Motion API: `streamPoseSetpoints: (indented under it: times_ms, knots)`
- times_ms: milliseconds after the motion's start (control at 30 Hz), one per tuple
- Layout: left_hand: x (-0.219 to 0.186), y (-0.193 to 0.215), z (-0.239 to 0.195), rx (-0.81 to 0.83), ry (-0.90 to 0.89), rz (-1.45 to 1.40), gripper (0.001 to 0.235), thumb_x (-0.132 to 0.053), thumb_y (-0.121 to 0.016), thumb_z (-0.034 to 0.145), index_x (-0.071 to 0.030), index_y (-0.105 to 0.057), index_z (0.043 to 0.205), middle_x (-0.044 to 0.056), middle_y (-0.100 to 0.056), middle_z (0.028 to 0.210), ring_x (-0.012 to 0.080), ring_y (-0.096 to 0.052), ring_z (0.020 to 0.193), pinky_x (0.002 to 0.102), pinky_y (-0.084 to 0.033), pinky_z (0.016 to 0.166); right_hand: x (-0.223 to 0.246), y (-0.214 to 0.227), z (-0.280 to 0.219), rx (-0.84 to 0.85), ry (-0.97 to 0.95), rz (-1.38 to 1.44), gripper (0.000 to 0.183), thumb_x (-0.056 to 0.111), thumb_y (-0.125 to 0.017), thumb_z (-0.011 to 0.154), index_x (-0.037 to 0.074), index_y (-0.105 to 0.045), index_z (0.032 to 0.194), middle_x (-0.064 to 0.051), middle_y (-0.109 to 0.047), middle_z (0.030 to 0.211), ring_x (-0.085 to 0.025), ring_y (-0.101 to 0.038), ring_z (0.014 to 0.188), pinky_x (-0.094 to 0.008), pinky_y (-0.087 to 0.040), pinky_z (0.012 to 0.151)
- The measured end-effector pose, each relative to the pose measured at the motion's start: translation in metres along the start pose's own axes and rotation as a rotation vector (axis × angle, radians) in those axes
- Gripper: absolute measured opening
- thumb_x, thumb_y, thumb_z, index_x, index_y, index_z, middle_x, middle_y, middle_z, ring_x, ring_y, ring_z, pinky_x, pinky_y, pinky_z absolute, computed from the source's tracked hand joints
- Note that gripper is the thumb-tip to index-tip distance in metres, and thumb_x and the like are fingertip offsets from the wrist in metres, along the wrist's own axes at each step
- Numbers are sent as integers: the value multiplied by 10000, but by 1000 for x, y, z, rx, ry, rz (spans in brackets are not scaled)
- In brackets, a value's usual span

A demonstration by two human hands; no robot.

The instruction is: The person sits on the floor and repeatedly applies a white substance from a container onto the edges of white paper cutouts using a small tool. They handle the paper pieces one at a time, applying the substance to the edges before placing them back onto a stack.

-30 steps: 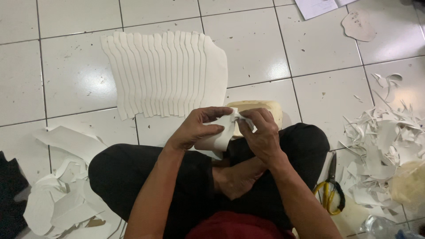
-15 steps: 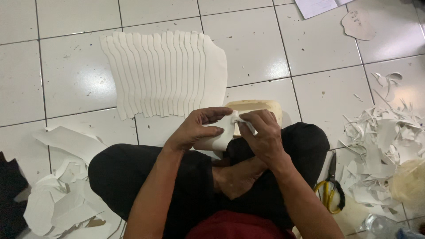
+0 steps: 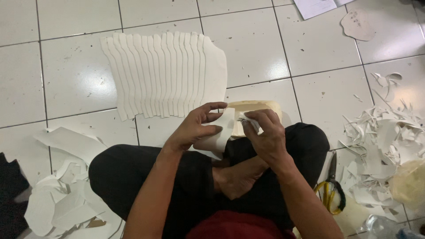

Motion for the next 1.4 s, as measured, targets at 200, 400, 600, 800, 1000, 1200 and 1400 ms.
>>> streamPoseSetpoints:
  times_ms: [200,400,600,800,1000,1200,1400]
  knots:
    - [17,17,9,-48,60,79,431,-47,-662,733,3,-600,1157,193,-682,995,229,-649,914,354,-526,787,-79,-46,-16,610,-318,-362,190,250,-572,850,143,-629,996,-71,-625,873,-287,-602,913,-399,-391,837]
    - [23,21,14,-86,42,102,363,-87,-657,785,36,-618,1124,199,-686,946,212,-645,867,353,-518,784,-146,-91,-45,869,-411,-561,202,237,-547,800,220,-666,962,-8,-665,877,-215,-621,933,-379,-370,878]
    - [17,18,15,-81,24,142,335,-71,-633,804,36,-619,1121,163,-688,908,158,-608,817,319,-496,781,-164,-99,-49,892,-368,-623,239,246,-511,786,261,-662,972,20,-659,887,-199,-622,920,-365,-372,855]
    - [10,12,13,-58,2,143,341,-85,-626,811,7,-623,1139,110,-684,867,132,-604,801,292,-498,768,-68,-34,-9,535,-391,-215,281,353,-582,845,180,-603,1066,-86,-617,983,-318,-576,1020,-421,-398,835]
    - [11,7,16,-12,-36,215,328,-71,-613,819,-2,-626,1139,126,-692,885,145,-615,818,321,-494,790,-19,-3,-9,92,-74,-31,165,162,-707,778,152,-675,940,-31,-611,827,-267,-610,787,-336,-484,656]
    - [13,0,13,48,-42,186,320,-58,-592,818,-11,-633,1132,123,-690,852,168,-612,804,336,-482,804,4,-11,6,84,146,-105,151,80,-699,770,108,-670,916,-70,-590,743,-280,-607,708,-351,-470,661]
    - [16,7,15,62,-57,208,323,-67,-614,817,-17,-632,1136,117,-692,854,161,-623,813,321,-486,793,4,-7,-1,69,91,-17,110,90,-670,795,110,-667,903,-54,-612,768,-268,-608,706,-342,-469,625]
Point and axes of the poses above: each hand's wrist, its own z-axis towards the middle knuckle, its own y-axis out of the back of the hand, x = y × z, the point moved 6 cm from there along z, towards the middle knuckle
